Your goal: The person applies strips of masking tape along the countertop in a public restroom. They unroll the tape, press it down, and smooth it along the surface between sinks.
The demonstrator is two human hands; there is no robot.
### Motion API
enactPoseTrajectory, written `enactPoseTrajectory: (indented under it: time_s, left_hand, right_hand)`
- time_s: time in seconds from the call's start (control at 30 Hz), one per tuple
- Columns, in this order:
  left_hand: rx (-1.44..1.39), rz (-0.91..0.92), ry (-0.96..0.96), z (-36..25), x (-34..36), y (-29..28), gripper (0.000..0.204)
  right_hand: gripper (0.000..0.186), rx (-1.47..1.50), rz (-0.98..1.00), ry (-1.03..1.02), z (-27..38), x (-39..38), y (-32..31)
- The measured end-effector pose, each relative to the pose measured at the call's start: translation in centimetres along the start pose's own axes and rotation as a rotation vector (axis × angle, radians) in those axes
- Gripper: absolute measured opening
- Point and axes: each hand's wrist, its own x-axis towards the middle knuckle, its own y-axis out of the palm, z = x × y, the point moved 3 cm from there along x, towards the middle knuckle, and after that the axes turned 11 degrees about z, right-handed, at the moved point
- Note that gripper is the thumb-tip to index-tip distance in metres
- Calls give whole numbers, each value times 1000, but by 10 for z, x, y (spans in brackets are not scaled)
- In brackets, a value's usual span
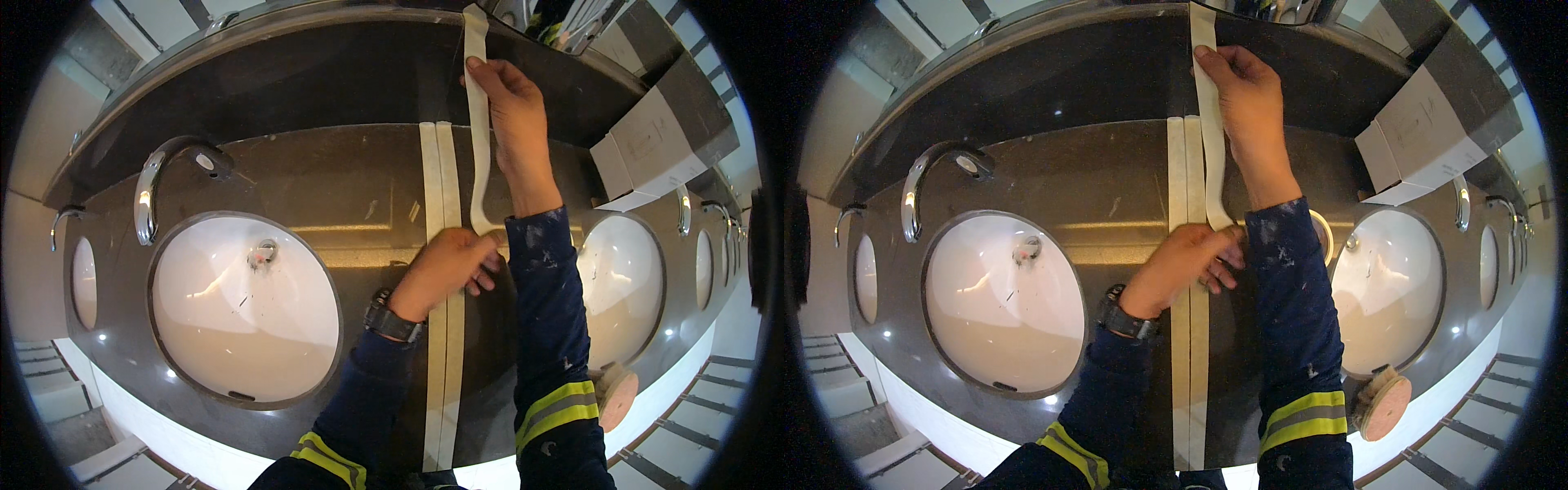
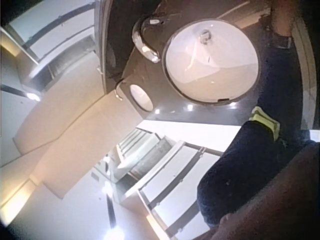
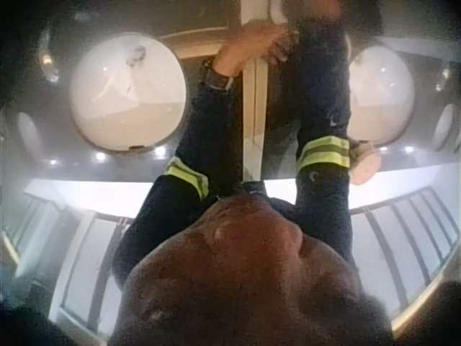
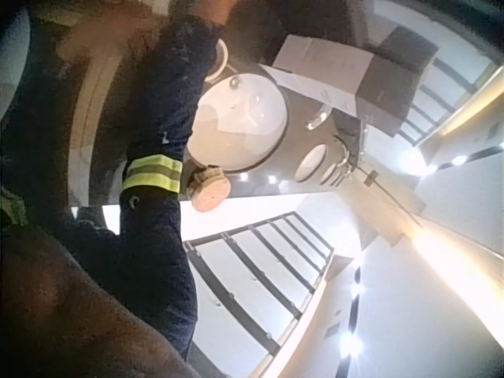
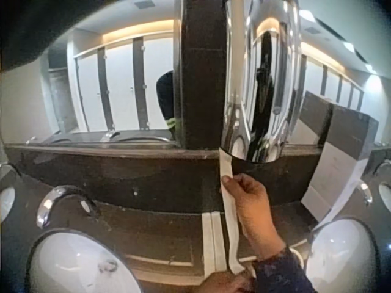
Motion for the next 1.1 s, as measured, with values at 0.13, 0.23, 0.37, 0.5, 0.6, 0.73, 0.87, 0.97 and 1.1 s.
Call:
enactPoseTrajectory:
  time_s: [0.13,0.23,0.37,0.5,0.6,0.73,0.87,0.97,1.1]
  left_hand:
    - [149,176,14,1,-4,8,38]
    - [237,224,-29,-6,-9,3,35]
    - [252,159,-22,-7,-13,-1,31]
    - [256,48,33,-9,-13,-4,28]
    - [201,-60,125,-10,-11,-10,26]
    - [67,-141,286,-14,-10,-14,22]
    - [18,-166,372,-14,-8,-13,22]
    - [38,-194,366,-14,-9,-12,23]
    - [24,-208,366,-15,-6,-11,22]
  right_hand:
    - [24,-43,-44,-8,-4,5,6]
    - [25,-12,-91,-8,-10,3,8]
    - [26,23,-132,23,-29,-4,12]
    - [25,126,-133,10,-53,-8,7]
    - [24,-22,-210,-47,-64,-9,6]
    - [27,-84,-284,-104,-77,-11,5]
    - [29,-66,-303,-86,-77,-18,7]
    - [29,-128,-315,-67,-73,-22,11]
    - [27,-197,-307,-84,-72,-22,10]
